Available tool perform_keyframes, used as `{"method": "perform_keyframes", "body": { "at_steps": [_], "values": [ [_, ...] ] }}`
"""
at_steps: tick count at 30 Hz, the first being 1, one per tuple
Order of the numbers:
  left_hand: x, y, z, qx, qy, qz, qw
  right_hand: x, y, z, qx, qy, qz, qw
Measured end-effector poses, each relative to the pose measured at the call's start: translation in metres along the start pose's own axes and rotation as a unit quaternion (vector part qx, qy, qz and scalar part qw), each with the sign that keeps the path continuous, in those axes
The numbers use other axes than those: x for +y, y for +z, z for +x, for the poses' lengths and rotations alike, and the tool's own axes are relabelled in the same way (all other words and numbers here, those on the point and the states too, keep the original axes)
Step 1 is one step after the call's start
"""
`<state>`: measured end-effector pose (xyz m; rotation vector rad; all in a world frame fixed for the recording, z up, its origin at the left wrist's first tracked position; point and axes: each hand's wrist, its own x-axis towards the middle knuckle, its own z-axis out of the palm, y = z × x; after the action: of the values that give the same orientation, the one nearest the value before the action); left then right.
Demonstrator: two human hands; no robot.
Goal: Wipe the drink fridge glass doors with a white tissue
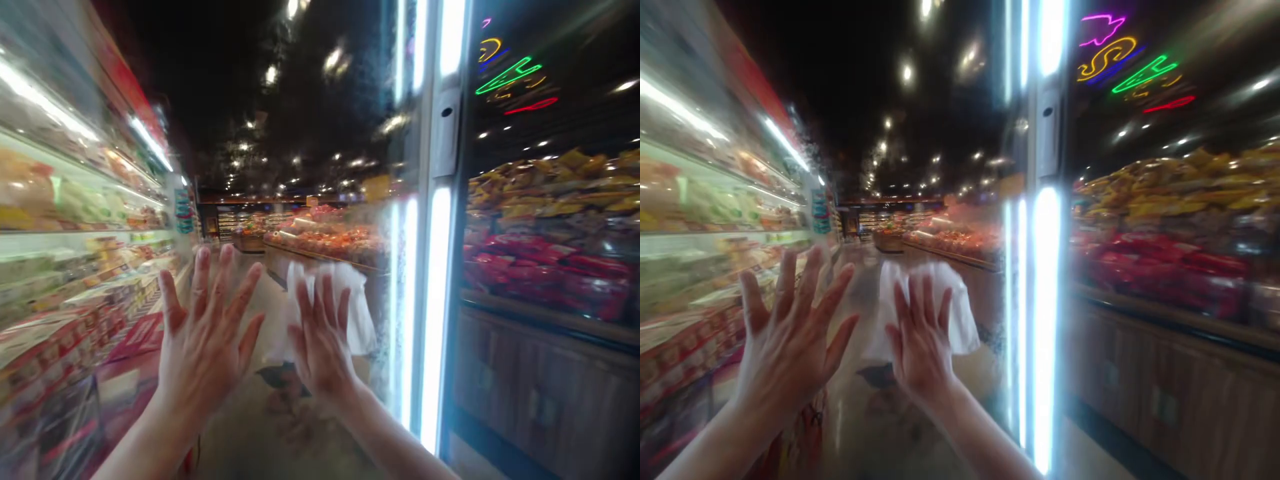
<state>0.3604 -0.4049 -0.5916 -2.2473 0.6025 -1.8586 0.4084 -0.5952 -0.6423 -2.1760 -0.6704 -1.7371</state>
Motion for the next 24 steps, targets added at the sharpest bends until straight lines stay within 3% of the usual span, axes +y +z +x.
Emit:
{"method": "perform_keyframes", "body": {
  "at_steps": [2, 3, 4, 7, 9, 11, 15, 17, 19, 22, 24],
  "values": [
    [0.006, 0.005, 0.007, 0.003, 0.016, 0.001, 1.0, 0.006, 0.004, -0.021, -0.021, -0.008, -0.004, 1.0],
    [0.009, 0.007, 0.013, 0.004, 0.026, 0.002, 1.0, 0.015, 0.002, -0.012, -0.022, -0.003, -0.007, 1.0],
    [0.012, 0.01, 0.021, 0.004, 0.035, 0.004, 0.999, 0.027, -0.002, 0.011, -0.018, 0.006, -0.011, 1.0],
    [0.022, 0.016, 0.047, 0.001, 0.048, 0.005, 0.999, 0.075, -0.027, 0.113, 0.034, 0.039, -0.021, 0.998],
    [0.031, 0.019, 0.059, 0.001, 0.049, 0.002, 0.999, 0.1, -0.038, 0.154, 0.058, 0.065, -0.032, 0.996],
    [0.043, 0.024, 0.059, 0.0, 0.05, -0.005, 0.999, 0.107, -0.039, 0.134, 0.06, 0.077, -0.029, 0.995],
    [0.074, 0.038, 0.036, -0.015, 0.069, -0.033, 0.997, 0.087, -0.016, -0.015, 0.023, 0.068, -0.014, 0.997],
    [0.09, 0.048, 0.027, -0.02, 0.088, -0.047, 0.995, 0.087, -0.008, -0.059, 0.011, 0.077, -0.017, 0.997],
    [0.102, 0.056, 0.025, -0.022, 0.093, -0.055, 0.994, 0.107, -0.013, -0.047, 0.01, 0.099, -0.014, 0.995],
    [0.112, 0.06, 0.032, -0.025, 0.086, -0.06, 0.994, 0.152, -0.035, 0.025, 0.055, 0.108, -0.004, 0.993],
    [0.112, 0.058, 0.034, -0.033, 0.088, -0.06, 0.994, 0.17, -0.042, 0.051, 0.073, 0.106, -0.003, 0.992]
  ]
}}
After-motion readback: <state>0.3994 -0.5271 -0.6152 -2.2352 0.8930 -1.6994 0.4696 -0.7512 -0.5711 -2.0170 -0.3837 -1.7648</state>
